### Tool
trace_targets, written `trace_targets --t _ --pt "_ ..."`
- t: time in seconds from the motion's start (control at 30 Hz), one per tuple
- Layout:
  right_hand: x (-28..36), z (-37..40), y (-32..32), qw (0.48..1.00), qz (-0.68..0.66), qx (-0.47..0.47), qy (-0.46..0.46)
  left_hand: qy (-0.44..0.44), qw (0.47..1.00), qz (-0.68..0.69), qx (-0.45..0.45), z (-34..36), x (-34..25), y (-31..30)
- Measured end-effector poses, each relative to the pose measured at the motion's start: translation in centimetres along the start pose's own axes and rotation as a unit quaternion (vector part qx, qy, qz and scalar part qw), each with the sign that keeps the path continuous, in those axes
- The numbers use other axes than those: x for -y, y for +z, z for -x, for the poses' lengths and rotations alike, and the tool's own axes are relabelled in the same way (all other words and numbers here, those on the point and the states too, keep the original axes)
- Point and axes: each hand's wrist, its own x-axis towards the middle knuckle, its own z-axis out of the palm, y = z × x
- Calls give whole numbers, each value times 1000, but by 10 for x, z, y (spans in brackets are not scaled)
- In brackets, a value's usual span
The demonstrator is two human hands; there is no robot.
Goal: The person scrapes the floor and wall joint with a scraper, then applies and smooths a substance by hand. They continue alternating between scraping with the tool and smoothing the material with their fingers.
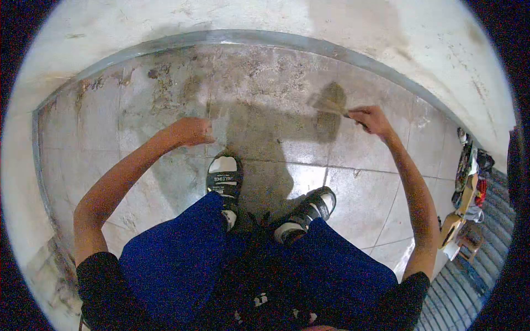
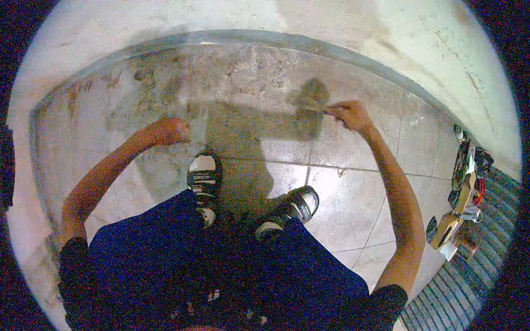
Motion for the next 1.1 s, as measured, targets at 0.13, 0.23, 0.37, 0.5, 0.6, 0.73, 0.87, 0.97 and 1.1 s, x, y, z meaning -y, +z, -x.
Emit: trace_targets --t 0.13,0.23,0.37,0.5,0.6,0.73,0.87,0.97,1.1 --pt "-37 27 -18 996 -9 -6 92 66 985 2 -160 18 13 19" --pt "-37 18 -9 999 -6 -1 35 56 992 9 -111 21 9 12" --pt "1 -35 29 990 97 -10 -102 63 995 -19 -71 5 11 12" --pt "48 -45 56 970 133 -18 -201 40 995 -10 -92 5 -7 0" --pt "53 -19 64 976 100 20 -192 43 998 0 -35 9 -14 -9" --pt "8 40 96 970 136 -27 -199 28 998 -11 -49 9 6 8" --pt "-18 80 120 990 110 19 -88 77 988 13 -134 8 26 28" --pt "-3 77 130 983 153 -7 -102 71 990 4 -120 0 28 27" --pt "24 36 130 976 153 -20 -153 46 995 -5 -89 -3 4 4"
